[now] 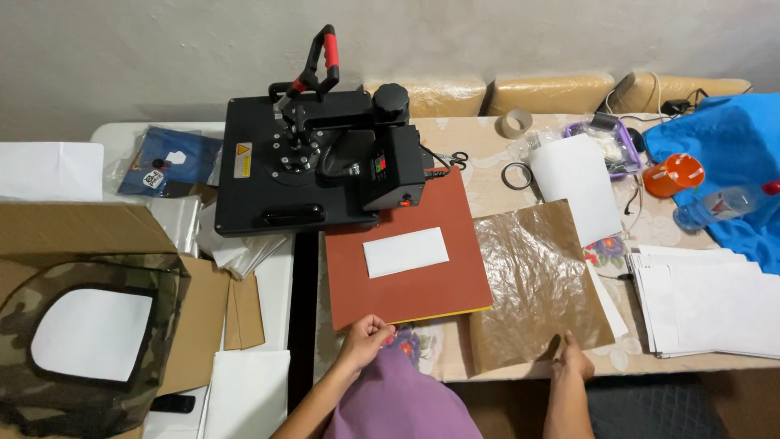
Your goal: The person operates a heat press machine, placing a white sheet and a brown protective sheet on the lower platen. They close the press, wait for the cycle to complete, and then open it to remove the sheets. This process is repeated multiple times throughout the video.
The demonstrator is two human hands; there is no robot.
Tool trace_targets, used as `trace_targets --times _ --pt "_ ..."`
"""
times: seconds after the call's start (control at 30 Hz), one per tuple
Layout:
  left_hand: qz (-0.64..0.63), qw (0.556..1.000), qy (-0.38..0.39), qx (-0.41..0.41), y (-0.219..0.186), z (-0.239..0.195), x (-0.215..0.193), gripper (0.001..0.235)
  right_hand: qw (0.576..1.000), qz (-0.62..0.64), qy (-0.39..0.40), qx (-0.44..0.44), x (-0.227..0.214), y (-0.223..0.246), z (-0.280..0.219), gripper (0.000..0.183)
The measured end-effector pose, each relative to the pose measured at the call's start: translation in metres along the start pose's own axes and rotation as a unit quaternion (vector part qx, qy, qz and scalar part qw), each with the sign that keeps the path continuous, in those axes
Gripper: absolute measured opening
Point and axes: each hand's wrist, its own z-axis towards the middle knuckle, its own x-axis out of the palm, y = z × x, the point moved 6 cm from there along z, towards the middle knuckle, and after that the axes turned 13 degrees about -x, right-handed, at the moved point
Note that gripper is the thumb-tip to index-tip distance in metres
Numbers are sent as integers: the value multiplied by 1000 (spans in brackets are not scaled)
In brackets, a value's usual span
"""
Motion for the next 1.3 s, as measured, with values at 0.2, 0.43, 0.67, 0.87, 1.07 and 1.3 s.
trace_targets --times 0.2,0.43,0.67,0.87,1.07,1.3 --pt "18 1000 15 -2 -9 -9 5 20 973 207 -85 63 27 -8 43 58" --pt "17 1000 -7 -15 -4 -18 -7 23 992 91 -42 -78 10 45 7 25" --pt "-42 998 -37 -10 -11 -31 -26 24 675 122 205 -698 -37 249 -265 21" --pt "-214 977 0 18 -29 -44 -50 36 286 -76 420 -858 -39 203 -470 33" --pt "-227 971 -37 -68 12 -27 -72 57 120 -130 597 -782 -6 108 -493 13" --pt "-74 995 -58 -22 110 44 -65 24 182 -107 668 -714 -5 101 -481 28"
